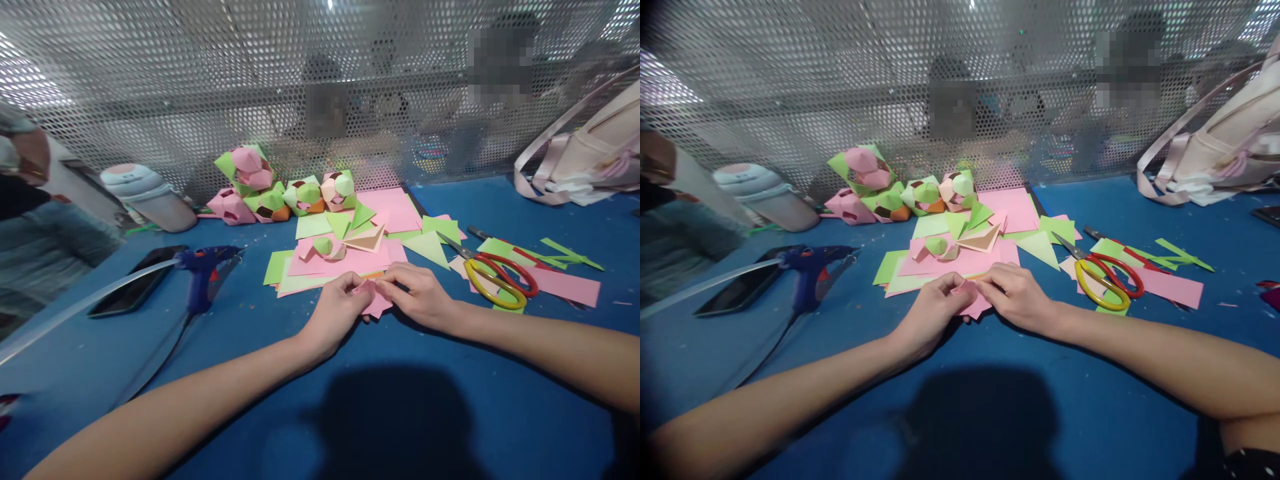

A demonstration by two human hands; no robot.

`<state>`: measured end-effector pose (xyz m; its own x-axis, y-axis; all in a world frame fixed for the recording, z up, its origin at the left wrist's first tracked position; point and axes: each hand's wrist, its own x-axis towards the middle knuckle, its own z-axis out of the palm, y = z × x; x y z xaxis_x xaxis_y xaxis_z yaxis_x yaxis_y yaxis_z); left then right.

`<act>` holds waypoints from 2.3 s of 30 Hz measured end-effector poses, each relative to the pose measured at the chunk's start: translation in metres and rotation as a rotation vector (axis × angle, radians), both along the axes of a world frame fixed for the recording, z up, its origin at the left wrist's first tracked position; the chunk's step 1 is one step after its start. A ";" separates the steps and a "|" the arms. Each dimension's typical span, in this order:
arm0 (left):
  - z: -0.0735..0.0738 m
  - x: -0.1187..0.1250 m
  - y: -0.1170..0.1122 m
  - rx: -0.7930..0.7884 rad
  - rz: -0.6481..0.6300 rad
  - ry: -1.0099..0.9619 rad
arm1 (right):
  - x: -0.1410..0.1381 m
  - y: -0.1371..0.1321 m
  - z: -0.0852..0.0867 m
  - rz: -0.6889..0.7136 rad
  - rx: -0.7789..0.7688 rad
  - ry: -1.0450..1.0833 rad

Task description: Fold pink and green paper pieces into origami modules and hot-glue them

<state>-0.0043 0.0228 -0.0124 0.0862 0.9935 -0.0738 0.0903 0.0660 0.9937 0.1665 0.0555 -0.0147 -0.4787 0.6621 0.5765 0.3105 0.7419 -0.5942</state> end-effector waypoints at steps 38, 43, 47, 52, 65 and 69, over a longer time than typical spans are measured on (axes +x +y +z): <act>0.003 0.003 0.000 0.175 -0.011 0.149 | 0.000 0.003 -0.012 -0.061 0.361 -0.163; 0.002 0.001 0.002 0.134 0.077 0.145 | -0.001 0.002 -0.008 -0.061 0.263 -0.149; 0.000 0.000 0.004 0.101 0.153 0.070 | -0.003 0.001 -0.004 -0.097 0.167 -0.165; 0.000 0.001 0.003 0.037 0.099 -0.016 | -0.003 0.004 -0.008 -0.131 0.153 -0.140; -0.002 0.001 0.004 0.036 0.053 -0.013 | -0.001 0.002 -0.003 -0.060 0.049 -0.028; -0.002 0.000 0.004 0.040 0.070 -0.012 | 0.002 0.004 0.001 -0.027 -0.088 0.031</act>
<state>-0.0041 0.0271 -0.0143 0.0175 0.9993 -0.0334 0.0746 0.0321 0.9967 0.1681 0.0595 -0.0136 -0.4428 0.7237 0.5293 0.3107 0.6776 -0.6666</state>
